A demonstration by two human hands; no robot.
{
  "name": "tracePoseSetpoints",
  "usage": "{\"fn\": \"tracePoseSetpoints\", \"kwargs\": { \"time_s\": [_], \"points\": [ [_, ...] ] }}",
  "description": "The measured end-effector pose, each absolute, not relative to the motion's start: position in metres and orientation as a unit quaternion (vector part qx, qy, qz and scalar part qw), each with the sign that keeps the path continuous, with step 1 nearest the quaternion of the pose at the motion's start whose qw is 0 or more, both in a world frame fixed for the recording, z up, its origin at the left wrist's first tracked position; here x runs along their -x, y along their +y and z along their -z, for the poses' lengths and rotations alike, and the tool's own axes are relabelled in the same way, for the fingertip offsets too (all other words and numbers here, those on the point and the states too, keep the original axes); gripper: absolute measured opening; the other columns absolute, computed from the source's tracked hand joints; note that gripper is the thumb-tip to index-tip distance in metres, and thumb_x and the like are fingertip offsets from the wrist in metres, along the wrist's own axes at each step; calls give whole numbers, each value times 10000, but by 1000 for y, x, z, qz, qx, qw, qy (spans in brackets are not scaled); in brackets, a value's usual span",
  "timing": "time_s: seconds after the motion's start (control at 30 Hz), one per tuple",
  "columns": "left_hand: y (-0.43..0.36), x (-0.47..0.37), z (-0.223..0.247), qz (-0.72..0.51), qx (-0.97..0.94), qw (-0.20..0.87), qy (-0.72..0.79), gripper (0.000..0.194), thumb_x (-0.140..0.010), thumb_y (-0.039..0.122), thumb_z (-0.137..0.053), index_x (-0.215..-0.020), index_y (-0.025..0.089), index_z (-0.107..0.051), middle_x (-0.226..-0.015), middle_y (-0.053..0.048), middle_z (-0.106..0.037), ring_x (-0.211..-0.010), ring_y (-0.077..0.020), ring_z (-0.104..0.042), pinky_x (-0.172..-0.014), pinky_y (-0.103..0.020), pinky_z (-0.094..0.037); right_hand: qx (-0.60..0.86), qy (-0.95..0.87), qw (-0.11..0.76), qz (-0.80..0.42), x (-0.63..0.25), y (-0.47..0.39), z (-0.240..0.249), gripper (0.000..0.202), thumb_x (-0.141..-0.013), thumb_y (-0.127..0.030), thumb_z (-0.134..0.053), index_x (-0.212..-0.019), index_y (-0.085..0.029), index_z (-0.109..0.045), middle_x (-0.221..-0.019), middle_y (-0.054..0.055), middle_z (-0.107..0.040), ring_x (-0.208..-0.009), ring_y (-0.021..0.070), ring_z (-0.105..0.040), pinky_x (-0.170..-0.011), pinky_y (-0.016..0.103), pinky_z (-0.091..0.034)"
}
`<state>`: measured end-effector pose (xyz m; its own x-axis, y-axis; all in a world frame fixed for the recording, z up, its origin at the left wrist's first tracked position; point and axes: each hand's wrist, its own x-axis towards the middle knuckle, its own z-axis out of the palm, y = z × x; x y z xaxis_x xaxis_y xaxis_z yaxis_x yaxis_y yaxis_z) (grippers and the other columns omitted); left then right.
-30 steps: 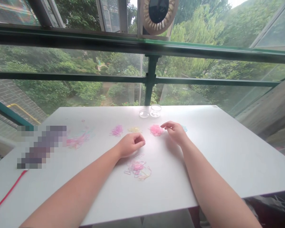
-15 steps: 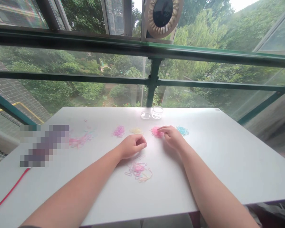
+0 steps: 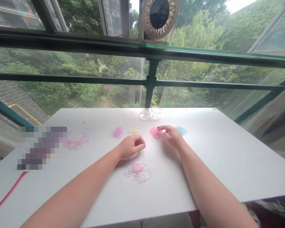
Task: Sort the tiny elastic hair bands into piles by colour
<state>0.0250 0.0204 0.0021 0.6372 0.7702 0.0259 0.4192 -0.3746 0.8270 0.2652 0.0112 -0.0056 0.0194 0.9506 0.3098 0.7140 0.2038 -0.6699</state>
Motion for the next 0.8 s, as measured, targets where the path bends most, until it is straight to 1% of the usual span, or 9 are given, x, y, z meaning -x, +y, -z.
{"fn": "tracePoseSetpoints", "kwargs": {
  "time_s": [0.1,0.3,0.47,0.6,0.8],
  "points": [
    [21,-24,-1,-205,-803,419,371,201,-786,364,-525,-785,173,-589,-695,-5,-551,-630,-125,-485,-585,-239,-399,606,-671,395,-165,-265,11,6,454,-683,-41,-376,-990,-217,-661,-1014,24,-705,-973,182,-631,-878,332,-461],
    [22,-23,0,-196,-810,410,370,205,-792,367,-523,-794,175,-594,-709,-6,-562,-637,-127,-489,-588,-239,-394,598,-660,426,-158,-262,6,2,423,-738,-85,-395,-1098,-212,-576,-1025,43,-705,-980,185,-636,-885,361,-456],
    [23,-24,0,-200,-813,408,364,195,-793,356,-524,-788,174,-591,-708,-4,-565,-644,-126,-493,-597,-237,-398,581,-644,470,-165,-263,10,6,395,-753,-117,-437,-1126,-206,-535,-992,60,-712,-957,183,-647,-871,364,-471],
    [22,-25,-1,-203,-813,407,363,192,-787,352,-529,-786,171,-593,-715,-10,-570,-648,-128,-494,-592,-233,-399,556,-625,513,-192,-266,17,14,377,-768,-142,-448,-1137,-194,-508,-990,77,-701,-932,180,-655,-853,364,-486],
    [21,-25,0,-202,-812,406,368,209,-786,370,-525,-797,176,-601,-711,-11,-576,-636,-129,-495,-582,-234,-399,538,-605,541,-230,-269,19,19,345,-796,-183,-442,-1139,-202,-482,-1015,93,-674,-897,192,-669,-817,386,-504]
  ]
}}
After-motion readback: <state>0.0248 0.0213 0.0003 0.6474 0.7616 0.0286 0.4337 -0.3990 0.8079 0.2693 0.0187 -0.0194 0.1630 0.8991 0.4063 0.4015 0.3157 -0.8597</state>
